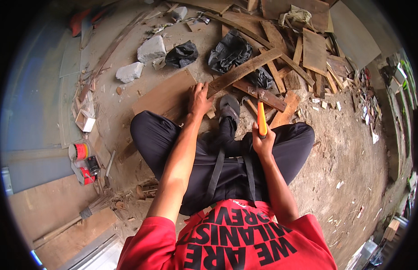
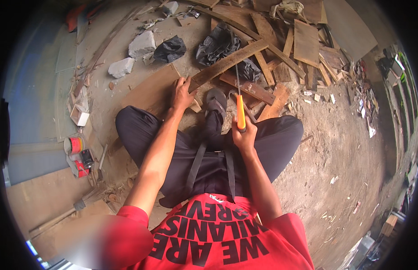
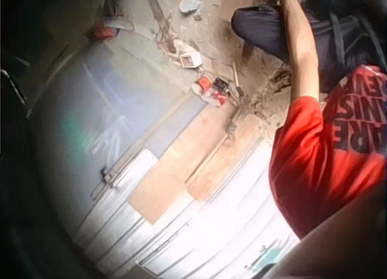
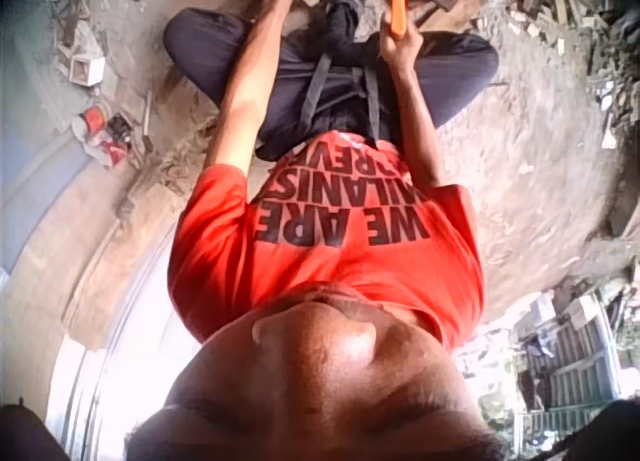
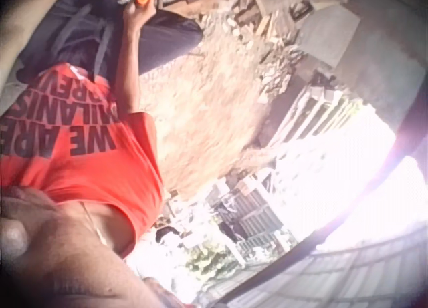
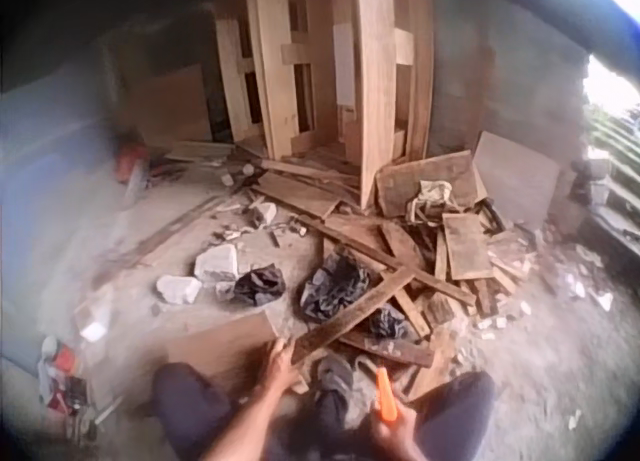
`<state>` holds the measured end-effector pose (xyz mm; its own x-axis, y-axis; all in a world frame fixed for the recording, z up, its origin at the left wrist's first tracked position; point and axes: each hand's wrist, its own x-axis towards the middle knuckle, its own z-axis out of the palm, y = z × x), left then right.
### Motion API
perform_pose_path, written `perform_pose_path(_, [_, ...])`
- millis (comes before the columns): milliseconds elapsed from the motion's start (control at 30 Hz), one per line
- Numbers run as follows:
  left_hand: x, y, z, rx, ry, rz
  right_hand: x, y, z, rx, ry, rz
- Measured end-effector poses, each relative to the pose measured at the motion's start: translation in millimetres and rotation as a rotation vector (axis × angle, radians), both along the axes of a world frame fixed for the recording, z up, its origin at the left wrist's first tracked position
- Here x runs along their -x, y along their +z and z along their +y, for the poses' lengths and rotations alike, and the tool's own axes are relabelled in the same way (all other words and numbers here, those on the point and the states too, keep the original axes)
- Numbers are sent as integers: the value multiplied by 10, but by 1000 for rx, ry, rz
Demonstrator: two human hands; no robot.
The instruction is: The person uses a hammer to remove nails from a wooden plank, then picks up a hand saw and cuts a rectangular piece of wood placed on the floor. The person holds the wood steady with one hand while sawing with the other.
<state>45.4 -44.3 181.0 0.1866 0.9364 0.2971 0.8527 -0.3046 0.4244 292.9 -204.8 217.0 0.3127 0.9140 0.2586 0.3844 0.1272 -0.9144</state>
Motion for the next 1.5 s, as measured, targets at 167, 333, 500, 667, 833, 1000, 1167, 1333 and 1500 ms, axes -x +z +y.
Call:
perform_pose_path(167, [90,41,29,-40,-13,-81,174,324,-238,90,135,95])
perform_pose_path(333, [214,213,194,105,-50,-67,253,378,-369,131,202,122])
perform_pose_path(500, [155,130,9,144,25,-61,269,269,-445,112,212,339])
perform_pose_path(667, [112,-35,-593,-135,261,-5,265,212,-557,107,265,356])
perform_pose_path(833, [284,-6,-728,-80,213,-128,363,190,-571,142,374,436])
perform_pose_path(1000, [454,31,-917,-190,212,-88,508,188,-609,136,471,429])
perform_pose_path(1167, [493,34,-934,-109,242,-58,588,156,-538,237,478,401])
perform_pose_path(1333, [439,49,-902,-137,237,-87,587,75,-401,245,435,478])
perform_pose_path(1500, [359,71,-811,-110,282,-149,756,327,-334,254,320,467])
